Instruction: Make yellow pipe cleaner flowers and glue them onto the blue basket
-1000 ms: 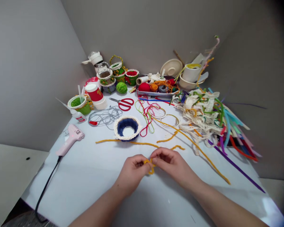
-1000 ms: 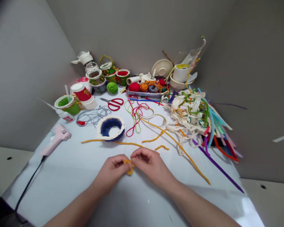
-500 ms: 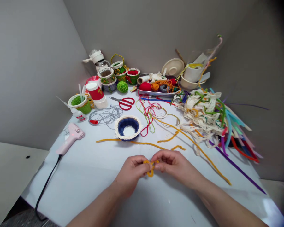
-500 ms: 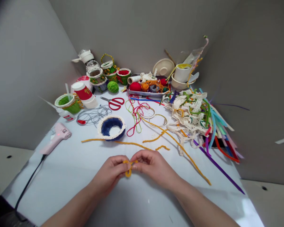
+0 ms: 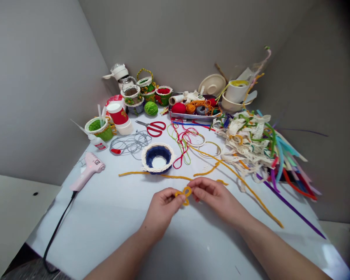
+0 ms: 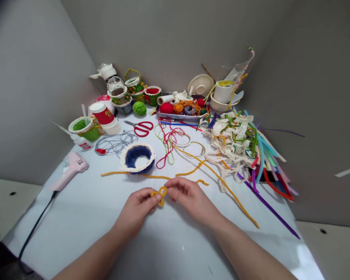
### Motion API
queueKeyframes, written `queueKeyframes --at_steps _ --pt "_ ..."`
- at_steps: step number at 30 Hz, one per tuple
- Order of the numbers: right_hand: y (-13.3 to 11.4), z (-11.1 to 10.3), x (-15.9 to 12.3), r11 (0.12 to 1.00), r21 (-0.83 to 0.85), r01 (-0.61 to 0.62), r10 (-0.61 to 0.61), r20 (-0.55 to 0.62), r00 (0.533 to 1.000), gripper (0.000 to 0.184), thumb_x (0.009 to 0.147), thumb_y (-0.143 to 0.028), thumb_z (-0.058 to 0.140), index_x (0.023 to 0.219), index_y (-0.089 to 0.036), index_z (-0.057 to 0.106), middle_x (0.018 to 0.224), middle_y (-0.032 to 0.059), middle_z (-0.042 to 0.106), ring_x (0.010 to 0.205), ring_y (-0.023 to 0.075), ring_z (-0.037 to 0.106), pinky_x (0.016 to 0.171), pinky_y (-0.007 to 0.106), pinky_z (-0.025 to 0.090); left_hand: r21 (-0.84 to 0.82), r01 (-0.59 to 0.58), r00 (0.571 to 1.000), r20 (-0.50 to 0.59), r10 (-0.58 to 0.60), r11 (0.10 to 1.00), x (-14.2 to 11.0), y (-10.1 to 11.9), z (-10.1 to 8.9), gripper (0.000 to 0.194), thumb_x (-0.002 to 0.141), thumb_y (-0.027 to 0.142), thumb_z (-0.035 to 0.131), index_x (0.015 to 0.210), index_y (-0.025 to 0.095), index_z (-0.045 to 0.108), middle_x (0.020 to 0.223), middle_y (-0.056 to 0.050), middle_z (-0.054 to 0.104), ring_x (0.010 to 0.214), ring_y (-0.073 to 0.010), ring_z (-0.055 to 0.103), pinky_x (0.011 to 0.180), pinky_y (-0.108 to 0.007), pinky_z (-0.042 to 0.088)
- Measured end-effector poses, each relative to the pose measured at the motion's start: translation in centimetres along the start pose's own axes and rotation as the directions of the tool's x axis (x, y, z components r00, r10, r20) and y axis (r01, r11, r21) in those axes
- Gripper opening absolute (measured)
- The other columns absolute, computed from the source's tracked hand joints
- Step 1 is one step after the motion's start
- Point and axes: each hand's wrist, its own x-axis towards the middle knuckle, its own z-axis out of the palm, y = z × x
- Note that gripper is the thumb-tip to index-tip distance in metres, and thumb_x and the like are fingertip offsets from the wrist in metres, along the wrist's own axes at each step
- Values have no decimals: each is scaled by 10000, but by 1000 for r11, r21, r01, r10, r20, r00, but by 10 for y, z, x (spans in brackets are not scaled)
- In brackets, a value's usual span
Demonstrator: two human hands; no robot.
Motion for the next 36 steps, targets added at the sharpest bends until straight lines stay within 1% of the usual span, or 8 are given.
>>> queueKeyframes --at_steps 4,8,14,18,23,27,30,36 --pt "0 8 -1 998 -61 -9 9 -9 1000 304 767 -461 673 744 -162 627 674 -3 591 616 116 497 587 239 408 -9 -9 1000 -4 9 1000 0 0 4 273 662 399 740 632 150 631 553 26 548 526 -87 397 525 -220 297" --pt "3 10 -1 999 -47 -28 27 -23 999 291 776 -440 662 702 -163 611 636 -24 559 591 106 464 572 232 374 -37 32 999 -5 -32 999 1 -5 3 304 664 420 748 650 138 636 557 25 550 504 -74 386 509 -216 288" --pt "10 8 2 988 137 -69 84 -107 991 271 786 -405 679 711 -164 580 586 -41 505 561 97 417 552 234 333 -189 30 998 55 -20 982 3 -8 -1 339 785 466 653 844 133 654 629 0 578 577 -96 475 566 -225 369" --pt "11 14 1 969 228 -96 122 -104 987 287 761 -420 703 730 -165 574 579 -45 489 551 94 406 548 236 329 -167 28 1000 16 -26 986 2 -8 1 270 699 355 760 778 130 635 599 21 559 526 -66 440 521 -204 336" --pt "7 20 -3 994 51 -97 99 -32 995 283 745 -412 699 691 -162 581 626 -34 517 579 98 430 555 232 340 -229 8 999 -32 -16 973 4 -11 0 239 709 333 753 741 137 619 571 45 513 484 -42 388 477 -195 271" --pt "0 13 -3 998 -58 -29 27 -20 999 233 780 -390 654 777 -159 627 695 -8 580 633 117 485 600 243 385 -238 24 1000 14 -21 971 6 -13 -3 205 723 302 739 726 140 613 589 50 505 490 -36 367 484 -195 253" --pt "-1 9 -3 998 -55 -4 1 -47 999 211 809 -369 619 836 -161 640 712 -1 595 645 121 501 611 248 398 -155 56 997 68 -46 986 5 -11 -3 186 712 290 740 725 135 637 585 47 516 498 -40 349 488 -195 247" --pt "9 14 -3 998 -15 -61 61 -16 998 170 754 -318 672 747 -157 616 675 -7 580 626 117 493 595 249 384 -30 59 996 73 -56 998 1 -6 1 201 675 300 762 717 130 662 616 25 583 575 -73 445 569 -195 341"
